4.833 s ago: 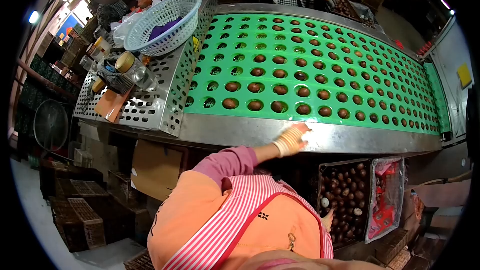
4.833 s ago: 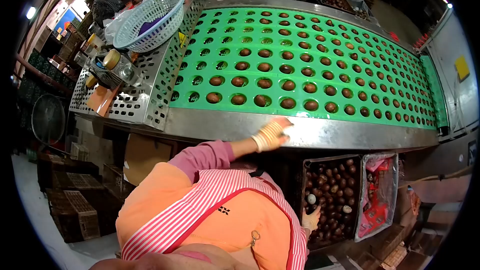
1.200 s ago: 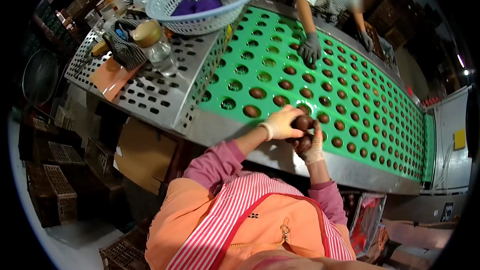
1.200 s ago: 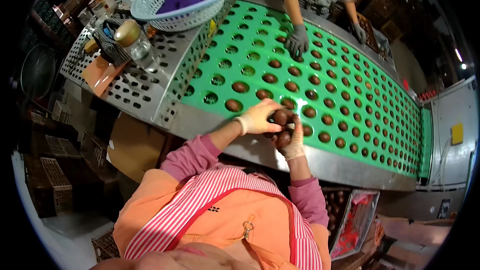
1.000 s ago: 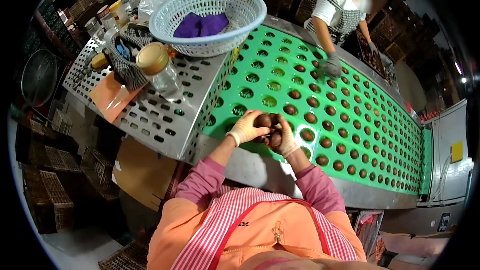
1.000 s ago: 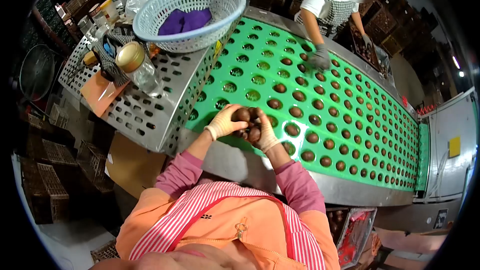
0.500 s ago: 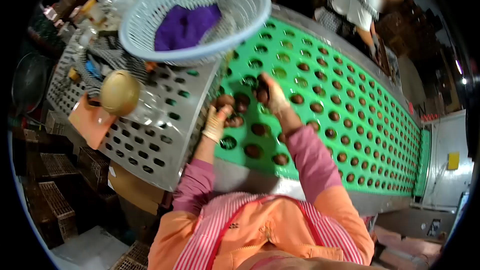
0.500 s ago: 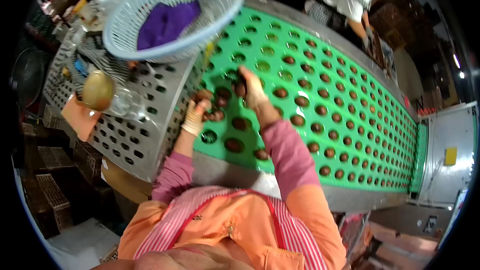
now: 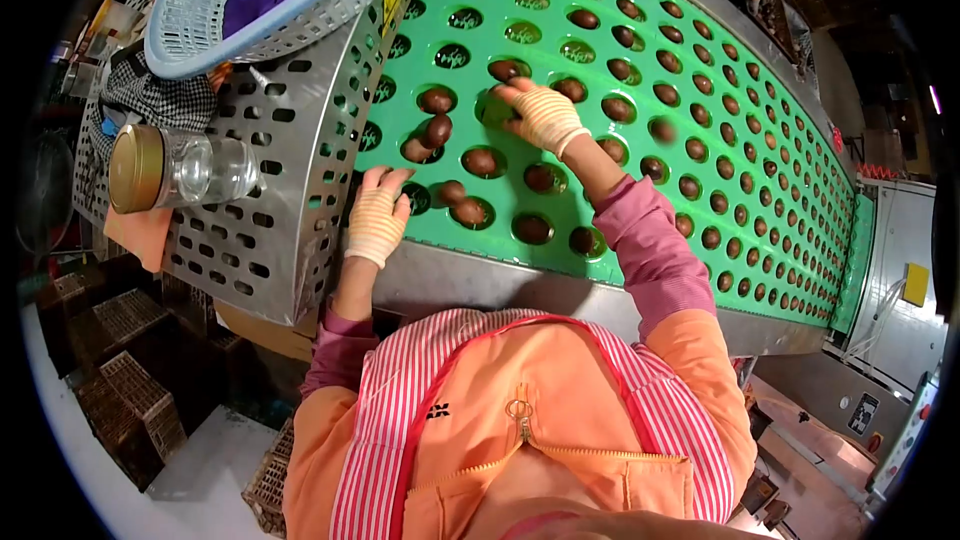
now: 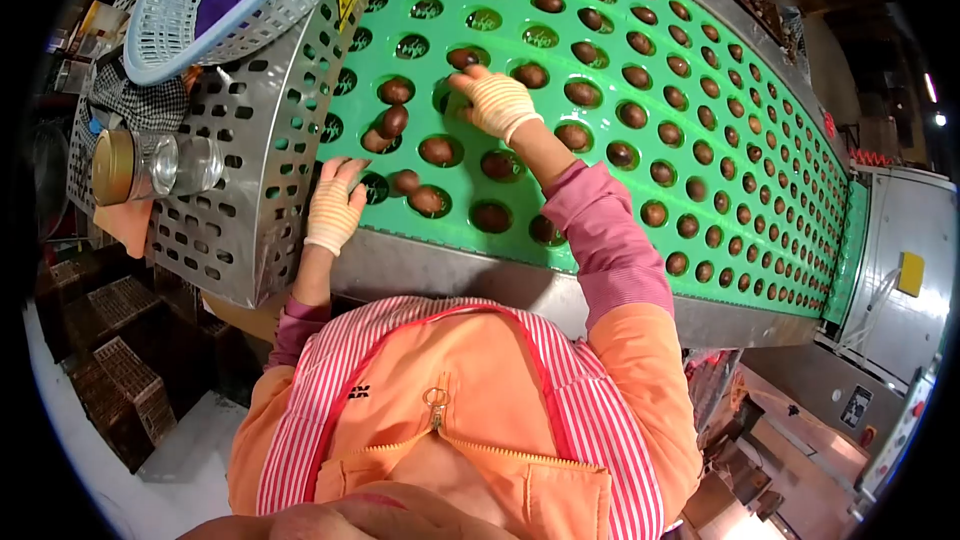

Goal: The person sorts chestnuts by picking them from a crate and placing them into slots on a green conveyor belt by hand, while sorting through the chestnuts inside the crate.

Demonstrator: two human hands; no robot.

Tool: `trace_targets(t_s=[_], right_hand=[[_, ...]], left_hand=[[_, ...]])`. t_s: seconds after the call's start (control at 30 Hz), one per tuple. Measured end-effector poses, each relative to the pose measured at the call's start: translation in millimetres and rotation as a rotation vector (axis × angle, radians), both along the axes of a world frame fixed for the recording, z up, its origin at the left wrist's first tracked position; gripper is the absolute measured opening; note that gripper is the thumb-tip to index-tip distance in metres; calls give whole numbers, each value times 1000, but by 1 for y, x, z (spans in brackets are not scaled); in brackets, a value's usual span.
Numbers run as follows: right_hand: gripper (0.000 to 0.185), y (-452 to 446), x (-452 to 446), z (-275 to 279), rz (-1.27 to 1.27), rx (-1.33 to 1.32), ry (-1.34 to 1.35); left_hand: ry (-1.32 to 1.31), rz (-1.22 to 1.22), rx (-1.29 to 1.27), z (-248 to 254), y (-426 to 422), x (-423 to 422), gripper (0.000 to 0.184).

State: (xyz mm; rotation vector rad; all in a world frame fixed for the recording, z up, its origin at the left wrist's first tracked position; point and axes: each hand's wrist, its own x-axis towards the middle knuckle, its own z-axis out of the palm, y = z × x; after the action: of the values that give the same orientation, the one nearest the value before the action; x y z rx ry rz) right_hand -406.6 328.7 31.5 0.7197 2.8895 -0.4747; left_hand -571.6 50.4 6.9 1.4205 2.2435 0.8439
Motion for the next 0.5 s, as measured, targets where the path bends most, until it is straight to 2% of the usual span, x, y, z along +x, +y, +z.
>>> trace_targets(t_s=[0.07,0.2,0.27,0.3,0.33,0.4,0.43,0.47,0.5], right_hand=[[63,-11,-6,18,46,3,-110],[75,4,-3,5,-132,-150,215],[69,12,-1,1,-351,-585,483],[61,9,-5,28,-692,-1135,464],[57,26,-3,8,-785,-1386,612],[51,31,-25,-2,-1136,-1655,963],[47,21,-31,26,-1217,-1673,911],[44,24,-38,23,-1135,-1750,868],[46,29,-51,9,-965,-1652,827]], left_hand=[[84,-56,-72,8,-1,6,52],[98,-227,-284,30,-1,8,61],[108,-322,-311,31,-1,5,63],[96,-258,-262,30,-1,4,61],[-32,-162,-186,29,1,3,58],[-284,17,-26,24,11,-1,52],[-824,177,85,19,17,0,47],[-1216,244,274,16,20,1,47],[-1447,271,345,14,26,1,47]])
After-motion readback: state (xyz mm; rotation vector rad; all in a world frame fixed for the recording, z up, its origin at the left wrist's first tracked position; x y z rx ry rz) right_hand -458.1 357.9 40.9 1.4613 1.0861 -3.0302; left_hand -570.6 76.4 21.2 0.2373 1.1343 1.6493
